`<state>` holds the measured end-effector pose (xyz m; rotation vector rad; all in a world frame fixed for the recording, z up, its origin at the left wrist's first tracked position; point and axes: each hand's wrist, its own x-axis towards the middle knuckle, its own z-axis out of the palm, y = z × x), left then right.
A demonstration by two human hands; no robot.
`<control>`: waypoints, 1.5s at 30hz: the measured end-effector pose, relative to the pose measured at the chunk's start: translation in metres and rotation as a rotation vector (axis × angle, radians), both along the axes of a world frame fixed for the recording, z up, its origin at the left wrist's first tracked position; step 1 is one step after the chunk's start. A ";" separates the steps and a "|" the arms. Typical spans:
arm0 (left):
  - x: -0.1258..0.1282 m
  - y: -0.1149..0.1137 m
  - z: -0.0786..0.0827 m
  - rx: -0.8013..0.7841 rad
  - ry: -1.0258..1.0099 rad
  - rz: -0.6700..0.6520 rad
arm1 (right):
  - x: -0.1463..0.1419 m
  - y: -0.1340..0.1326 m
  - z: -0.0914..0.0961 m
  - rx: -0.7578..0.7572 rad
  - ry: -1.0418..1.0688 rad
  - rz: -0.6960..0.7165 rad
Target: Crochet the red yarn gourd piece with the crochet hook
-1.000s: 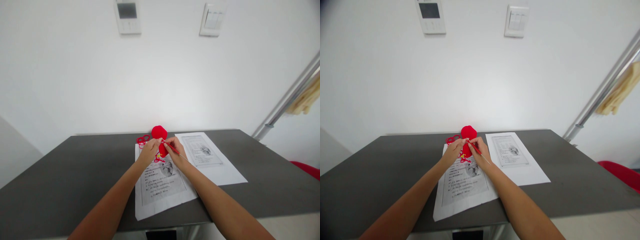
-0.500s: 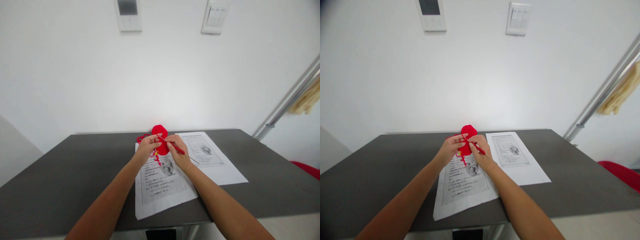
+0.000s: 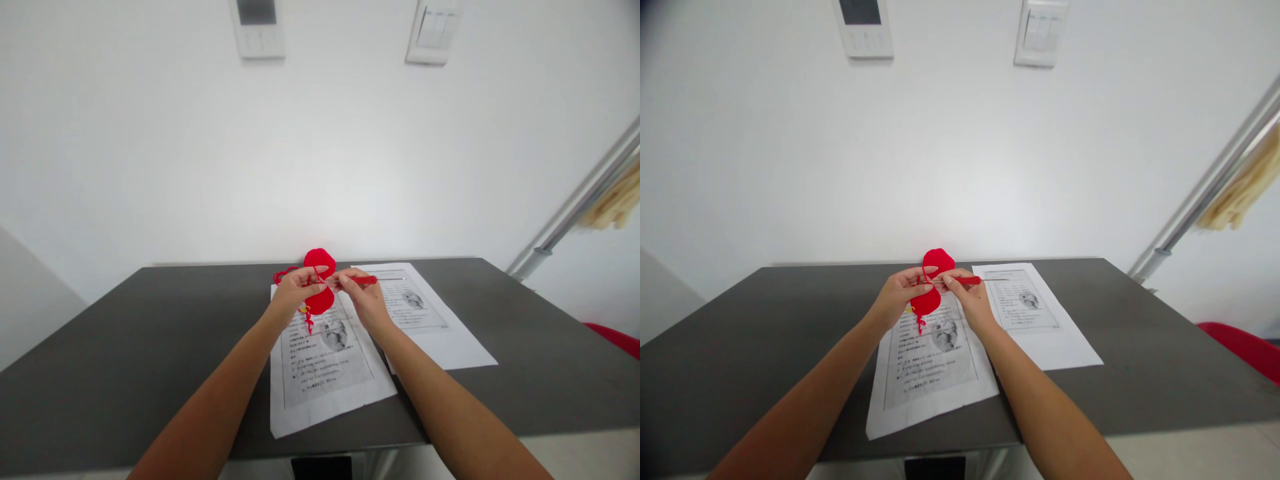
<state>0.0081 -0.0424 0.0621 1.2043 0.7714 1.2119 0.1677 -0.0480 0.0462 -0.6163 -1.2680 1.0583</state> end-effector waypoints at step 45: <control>0.012 -0.010 0.010 -0.050 -0.178 0.114 | -0.002 -0.016 0.005 0.219 -0.705 -0.222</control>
